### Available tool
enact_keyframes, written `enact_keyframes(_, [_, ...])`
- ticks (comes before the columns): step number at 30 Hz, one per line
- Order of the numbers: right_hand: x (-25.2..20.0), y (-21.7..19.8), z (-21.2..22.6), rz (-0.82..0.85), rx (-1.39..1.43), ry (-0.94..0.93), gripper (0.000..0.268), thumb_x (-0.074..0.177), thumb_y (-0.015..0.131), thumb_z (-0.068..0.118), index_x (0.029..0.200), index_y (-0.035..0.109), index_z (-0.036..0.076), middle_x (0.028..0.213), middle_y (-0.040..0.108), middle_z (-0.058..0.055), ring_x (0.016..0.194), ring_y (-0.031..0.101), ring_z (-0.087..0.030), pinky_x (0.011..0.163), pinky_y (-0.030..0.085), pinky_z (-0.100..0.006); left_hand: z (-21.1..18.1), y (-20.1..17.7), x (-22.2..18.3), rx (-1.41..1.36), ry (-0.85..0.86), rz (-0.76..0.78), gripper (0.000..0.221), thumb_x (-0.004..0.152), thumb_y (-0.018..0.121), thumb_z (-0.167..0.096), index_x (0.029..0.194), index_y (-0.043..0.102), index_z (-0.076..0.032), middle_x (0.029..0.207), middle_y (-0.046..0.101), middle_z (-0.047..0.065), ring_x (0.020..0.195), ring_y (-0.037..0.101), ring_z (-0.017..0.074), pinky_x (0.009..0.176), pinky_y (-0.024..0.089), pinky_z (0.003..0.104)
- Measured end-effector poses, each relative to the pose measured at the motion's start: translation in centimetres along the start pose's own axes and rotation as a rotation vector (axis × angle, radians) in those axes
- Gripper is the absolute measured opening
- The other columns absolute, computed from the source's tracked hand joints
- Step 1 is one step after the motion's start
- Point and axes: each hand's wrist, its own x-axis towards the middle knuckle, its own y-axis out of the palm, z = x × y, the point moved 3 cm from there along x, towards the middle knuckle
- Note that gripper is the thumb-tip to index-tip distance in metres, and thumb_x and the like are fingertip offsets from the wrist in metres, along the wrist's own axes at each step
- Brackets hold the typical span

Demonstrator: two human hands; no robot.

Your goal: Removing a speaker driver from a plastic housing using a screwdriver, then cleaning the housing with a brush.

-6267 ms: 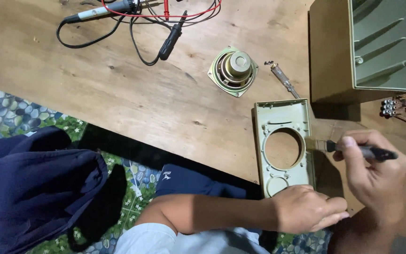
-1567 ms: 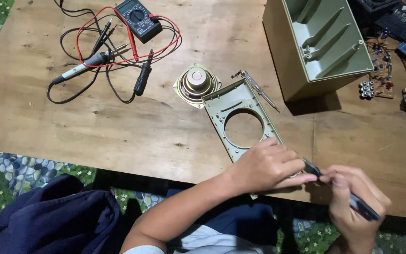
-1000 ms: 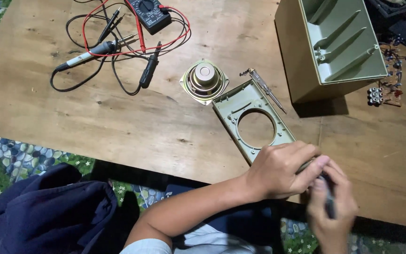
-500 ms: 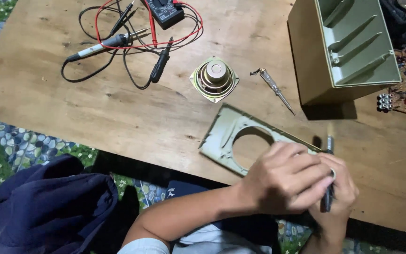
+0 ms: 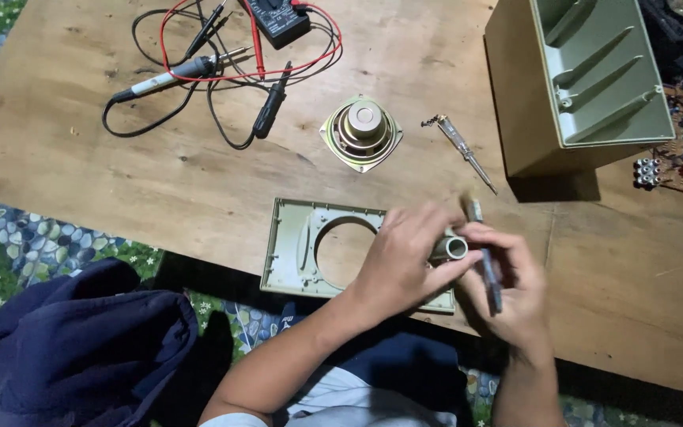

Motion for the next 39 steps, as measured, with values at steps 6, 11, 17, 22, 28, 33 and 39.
enact_keyframes(6, [-1.2, -3.7, -1.4, -0.141, 0.080, 0.095, 0.041, 0.114, 0.038, 0.044, 0.111, 0.054, 0.006, 0.134, 0.068, -0.018, 0.078, 0.068, -0.012, 0.066, 0.058, -0.022, 0.8, 2.2, -1.0, 0.070, 0.115, -0.137, 0.020, 0.094, 0.073, -0.028, 0.086, 0.062, -0.013, 0.083, 0.063, 0.002, 0.082, 0.068, 0.0243, 0.084, 0.049, 0.037])
enact_keyframes(11, [-2.3, -4.8, -0.7, -0.273, 0.082, -0.003, 0.057, 0.113, 0.033, 0.052, 0.101, 0.054, -0.001, 0.118, 0.069, -0.031, 0.065, 0.066, -0.019, 0.058, 0.053, -0.023, -0.7, 1.8, -0.3, 0.065, 0.143, -0.197, 0.025, 0.092, 0.074, -0.032, 0.085, 0.059, -0.013, 0.086, 0.062, 0.002, 0.082, 0.067, 0.0251, 0.082, 0.048, 0.038])
enact_keyframes(17, [-0.9, -0.6, 0.5, -0.242, 0.150, 0.002, 0.045, 0.113, 0.041, 0.035, 0.089, 0.053, -0.001, 0.098, 0.072, -0.030, 0.058, 0.063, -0.016, 0.052, 0.051, -0.023, -0.1, 1.7, -0.4, 0.067, 0.182, -0.283, 0.027, 0.095, 0.069, -0.038, 0.085, 0.062, -0.013, 0.083, 0.062, 0.002, 0.078, 0.067, 0.0245, 0.077, 0.049, 0.037])
enact_keyframes(22, [-1.5, -2.1, -1.0, -0.176, 0.091, 0.161, 0.045, 0.117, 0.040, 0.023, 0.077, 0.049, 0.004, 0.078, 0.069, -0.022, 0.045, 0.048, -0.012, 0.043, 0.040, -0.019, -0.9, 0.4, -0.3, 0.133, 0.209, -0.398, 0.018, 0.098, 0.064, -0.024, 0.085, 0.067, -0.013, 0.080, 0.065, 0.000, 0.069, 0.066, 0.0224, 0.073, 0.050, 0.035])
enact_keyframes(28, [-0.7, -2.0, 1.2, -0.026, 0.067, 0.045, 0.027, 0.116, 0.037, 0.022, 0.101, 0.048, 0.003, 0.111, 0.070, -0.028, 0.090, 0.072, -0.026, 0.068, 0.059, -0.023, -1.9, -0.2, 0.2, 0.196, 0.230, -0.271, 0.029, 0.106, 0.050, -0.015, 0.085, 0.066, -0.006, 0.083, 0.070, 0.005, 0.070, 0.060, 0.0237, 0.073, 0.035, 0.039])
enact_keyframes(33, [-1.1, -2.6, 0.5, 0.012, -0.029, 0.234, 0.037, 0.112, 0.041, 0.023, 0.081, 0.052, 0.005, 0.079, 0.074, -0.014, 0.055, 0.064, -0.016, 0.051, 0.047, -0.025, -1.9, -0.1, 0.3, 0.242, 0.204, -0.283, 0.030, 0.106, 0.049, -0.015, 0.081, 0.062, -0.007, 0.076, 0.064, 0.005, 0.064, 0.053, 0.0246, 0.074, 0.034, 0.040])
enact_keyframes(39, [-1.2, -1.6, 0.8, -0.040, -0.035, 0.265, 0.034, 0.111, 0.045, 0.019, 0.082, 0.053, 0.006, 0.081, 0.071, -0.012, 0.054, 0.060, -0.015, 0.051, 0.052, -0.026, -1.5, 0.0, 0.4, 0.262, 0.187, -0.278, 0.025, 0.106, 0.053, -0.014, 0.084, 0.063, -0.007, 0.078, 0.064, 0.004, 0.066, 0.052, 0.0257, 0.076, 0.035, 0.040])
